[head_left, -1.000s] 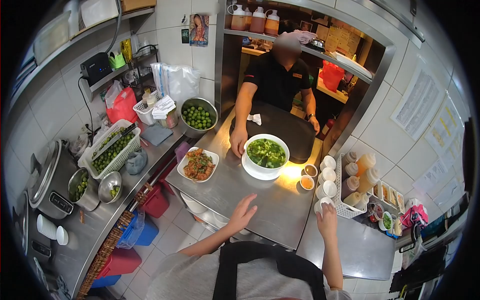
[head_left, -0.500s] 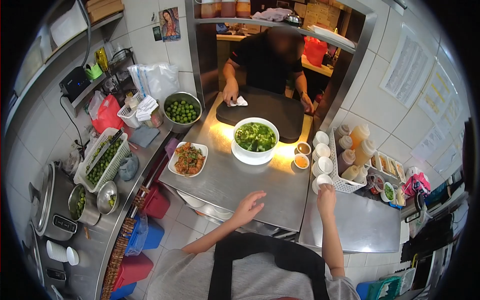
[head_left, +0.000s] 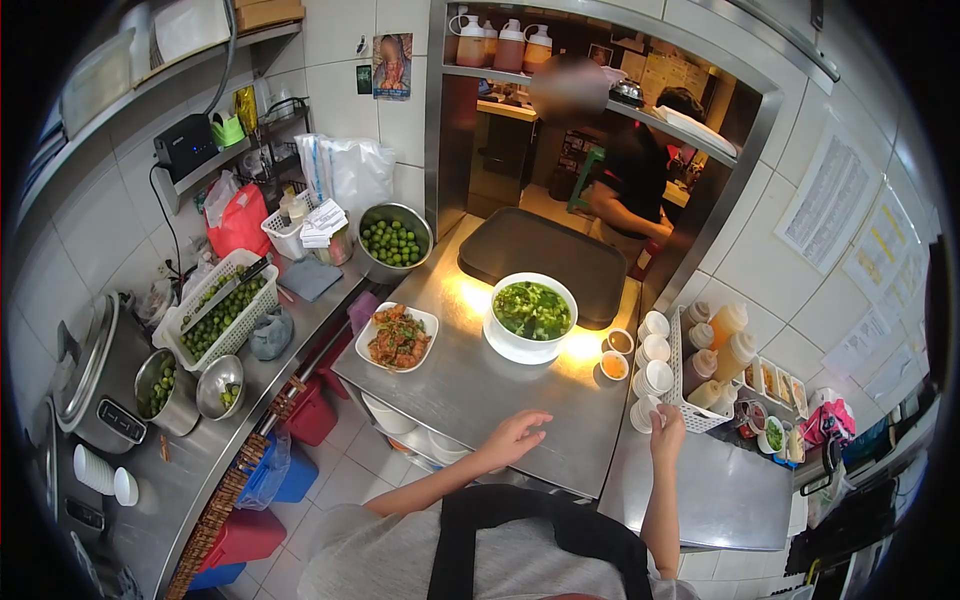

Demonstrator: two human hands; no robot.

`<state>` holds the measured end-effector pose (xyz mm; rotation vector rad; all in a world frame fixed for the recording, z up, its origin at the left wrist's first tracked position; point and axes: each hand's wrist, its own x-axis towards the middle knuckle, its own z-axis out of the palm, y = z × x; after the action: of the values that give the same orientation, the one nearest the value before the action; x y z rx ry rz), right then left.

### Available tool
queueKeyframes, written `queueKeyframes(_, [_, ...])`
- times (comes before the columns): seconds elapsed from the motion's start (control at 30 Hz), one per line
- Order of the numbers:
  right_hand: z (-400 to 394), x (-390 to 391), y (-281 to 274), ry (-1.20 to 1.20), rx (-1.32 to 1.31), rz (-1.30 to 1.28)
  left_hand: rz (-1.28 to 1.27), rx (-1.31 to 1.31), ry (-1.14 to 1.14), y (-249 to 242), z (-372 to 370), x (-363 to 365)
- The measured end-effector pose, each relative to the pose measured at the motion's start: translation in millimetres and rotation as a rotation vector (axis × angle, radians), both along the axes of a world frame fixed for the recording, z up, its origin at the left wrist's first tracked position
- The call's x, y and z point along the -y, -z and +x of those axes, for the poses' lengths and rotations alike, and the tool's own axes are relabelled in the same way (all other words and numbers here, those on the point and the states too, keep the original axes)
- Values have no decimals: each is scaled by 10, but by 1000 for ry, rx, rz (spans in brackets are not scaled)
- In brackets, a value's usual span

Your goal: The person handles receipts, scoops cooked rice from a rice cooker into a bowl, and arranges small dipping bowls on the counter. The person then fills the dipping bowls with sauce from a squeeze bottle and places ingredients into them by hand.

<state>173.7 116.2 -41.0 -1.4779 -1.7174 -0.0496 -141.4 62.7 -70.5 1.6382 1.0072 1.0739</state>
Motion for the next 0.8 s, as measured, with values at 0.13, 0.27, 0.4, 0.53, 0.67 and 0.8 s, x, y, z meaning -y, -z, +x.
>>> queueKeyframes(0.13, [-266, 109, -295, -9, 31, 91, 38, -7, 15, 11, 57, -59])
queueKeyframes(0.27, [-562, 271, -407, -193, -130, 4, 23, 124, 115, -17, 272, -136])
queueKeyframes(0.4, [-950, 493, -183, -505, -71, -77, -390, 562, 363, -130, 371, -159])
queueKeyframes(0.53, [-1049, 537, 251, -546, 47, -106, -640, 534, 343, 214, 415, -372])
queueKeyframes(0.67, [-859, 561, 351, -545, 157, -200, -399, 306, 282, 382, 497, -401])
queueKeyframes(0.8, [-521, 537, -110, -220, 114, -136, -282, 64, 220, 582, 520, -473])
